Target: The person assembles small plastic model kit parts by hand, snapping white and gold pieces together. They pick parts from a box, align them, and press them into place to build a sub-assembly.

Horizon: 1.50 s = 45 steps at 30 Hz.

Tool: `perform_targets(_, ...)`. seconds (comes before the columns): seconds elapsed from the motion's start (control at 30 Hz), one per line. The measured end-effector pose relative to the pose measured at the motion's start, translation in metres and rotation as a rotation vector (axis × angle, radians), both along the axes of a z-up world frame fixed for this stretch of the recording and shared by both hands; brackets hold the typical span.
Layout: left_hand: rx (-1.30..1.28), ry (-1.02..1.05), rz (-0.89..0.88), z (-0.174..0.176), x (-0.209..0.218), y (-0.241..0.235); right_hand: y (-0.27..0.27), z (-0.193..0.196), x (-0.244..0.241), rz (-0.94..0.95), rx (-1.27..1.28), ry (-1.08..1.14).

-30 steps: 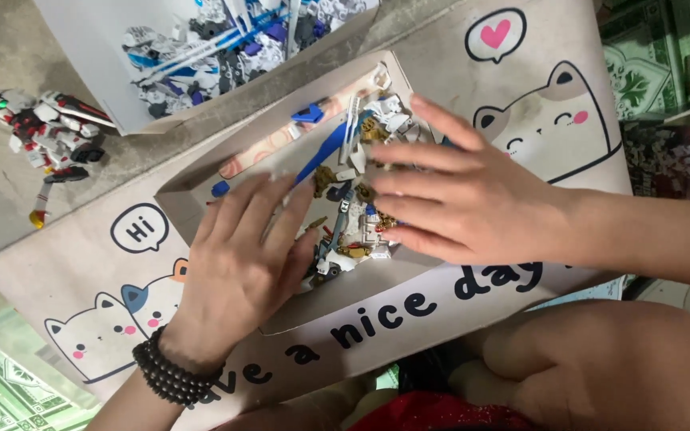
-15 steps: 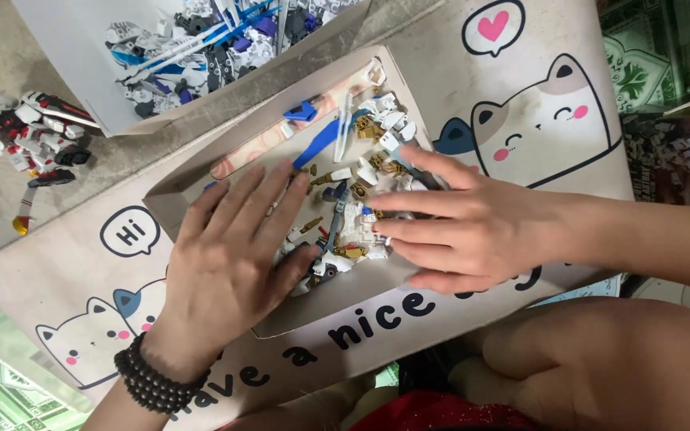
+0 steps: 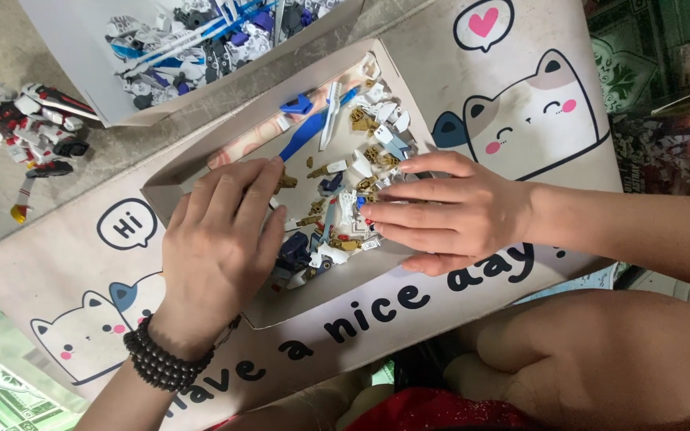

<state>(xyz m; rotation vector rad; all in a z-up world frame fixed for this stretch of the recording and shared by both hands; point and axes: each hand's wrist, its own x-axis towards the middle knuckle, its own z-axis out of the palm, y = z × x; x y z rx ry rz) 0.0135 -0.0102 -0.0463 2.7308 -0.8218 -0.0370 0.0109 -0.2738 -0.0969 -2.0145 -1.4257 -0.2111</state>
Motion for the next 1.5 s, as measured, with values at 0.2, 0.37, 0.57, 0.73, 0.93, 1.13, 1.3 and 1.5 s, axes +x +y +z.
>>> perform_targets(0.2,0.107,-0.053,-0.039,0.0,-0.001,0.0,-0.001,0.002,0.003,0.021,0.022,-0.028)
perform_targets(0.37,0.089,-0.036,-0.015,-0.003,-0.003,0.0,-0.003,0.003,0.001,0.054,0.046,0.091)
perform_targets(0.57,-0.073,0.053,-0.001,0.001,-0.001,0.003,0.013,0.045,0.039,-0.068,0.212,0.439)
perform_targets(0.73,-0.41,0.392,0.027,0.029,0.013,-0.005,0.033,0.064,0.055,-0.094,0.124,0.704)
perform_targets(0.93,-0.63,0.792,0.138,0.023,0.017,-0.004,0.046,0.065,0.047,-0.017,0.108,0.806)
perform_targets(1.13,-0.774,0.991,0.158,0.016,0.019,0.002,0.05,0.064,0.046,-0.147,0.179,0.829)
perform_targets(1.3,-0.97,1.035,0.232,0.01,0.019,0.004,0.055,0.058,0.045,-0.21,0.327,0.926)
perform_targets(1.5,-0.946,0.873,0.387,0.01,0.017,0.001,0.053,0.049,0.051,-0.112,0.424,1.346)
